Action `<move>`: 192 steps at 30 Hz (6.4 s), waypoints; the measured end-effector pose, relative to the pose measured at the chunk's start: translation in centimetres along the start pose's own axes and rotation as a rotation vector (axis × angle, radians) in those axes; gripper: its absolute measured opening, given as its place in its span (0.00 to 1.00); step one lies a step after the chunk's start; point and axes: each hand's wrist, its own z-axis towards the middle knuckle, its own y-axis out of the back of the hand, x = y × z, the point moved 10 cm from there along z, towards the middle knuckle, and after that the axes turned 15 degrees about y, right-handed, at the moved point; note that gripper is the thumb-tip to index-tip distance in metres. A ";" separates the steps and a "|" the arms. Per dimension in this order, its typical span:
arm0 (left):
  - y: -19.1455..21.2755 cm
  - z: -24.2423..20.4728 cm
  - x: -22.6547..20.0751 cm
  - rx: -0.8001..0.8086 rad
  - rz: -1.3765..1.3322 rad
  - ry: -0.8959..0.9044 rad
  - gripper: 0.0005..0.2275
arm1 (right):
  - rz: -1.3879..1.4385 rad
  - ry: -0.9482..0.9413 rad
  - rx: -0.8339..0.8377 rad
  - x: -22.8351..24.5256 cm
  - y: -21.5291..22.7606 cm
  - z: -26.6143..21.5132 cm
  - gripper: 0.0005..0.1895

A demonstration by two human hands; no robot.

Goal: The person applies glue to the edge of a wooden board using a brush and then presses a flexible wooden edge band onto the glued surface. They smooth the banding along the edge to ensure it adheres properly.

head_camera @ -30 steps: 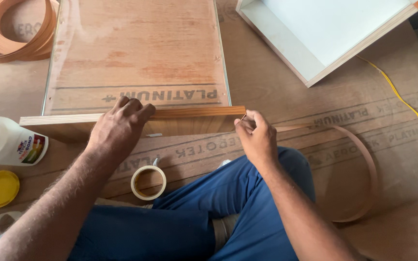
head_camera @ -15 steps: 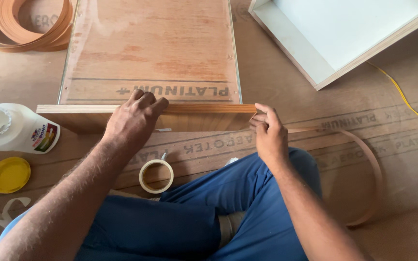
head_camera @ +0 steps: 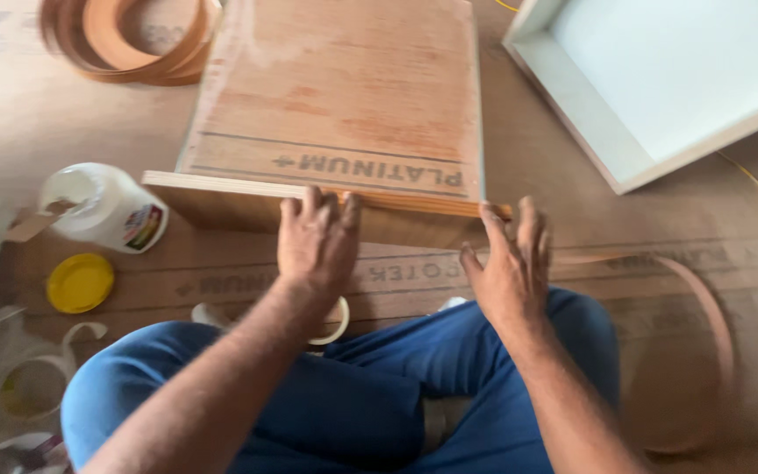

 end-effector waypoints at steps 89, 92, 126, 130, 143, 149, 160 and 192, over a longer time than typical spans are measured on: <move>3.4 -0.4 10.4 -0.012 -0.927 0.114 0.10 | 0.272 0.286 0.470 13.2 -9.0 6.5 0.40; 3.0 -0.3 10.8 0.039 -0.867 0.174 0.09 | 0.260 0.300 0.432 13.3 -8.4 6.8 0.39; -7.4 -3.8 5.7 0.611 -0.377 0.109 0.09 | 0.172 0.442 0.230 2.2 -2.6 9.3 0.16; -10.5 -2.4 4.1 0.551 -0.317 0.128 0.10 | 0.287 0.340 0.167 -3.4 1.8 10.0 0.14; -6.0 -3.1 8.2 0.432 -0.419 0.308 0.11 | 0.103 0.251 0.580 -17.3 -9.9 -3.9 0.25; 4.0 -7.6 24.6 -0.290 -0.552 0.601 0.06 | 0.386 -0.120 0.989 -21.0 -15.3 -11.5 0.27; -7.1 -5.6 37.6 0.124 -1.048 1.136 0.13 | 0.587 -0.321 0.485 -11.2 -11.9 -1.9 0.32; -7.9 -10.8 38.1 -0.014 -1.484 1.124 0.10 | 0.445 0.086 0.062 1.1 -4.0 5.8 0.39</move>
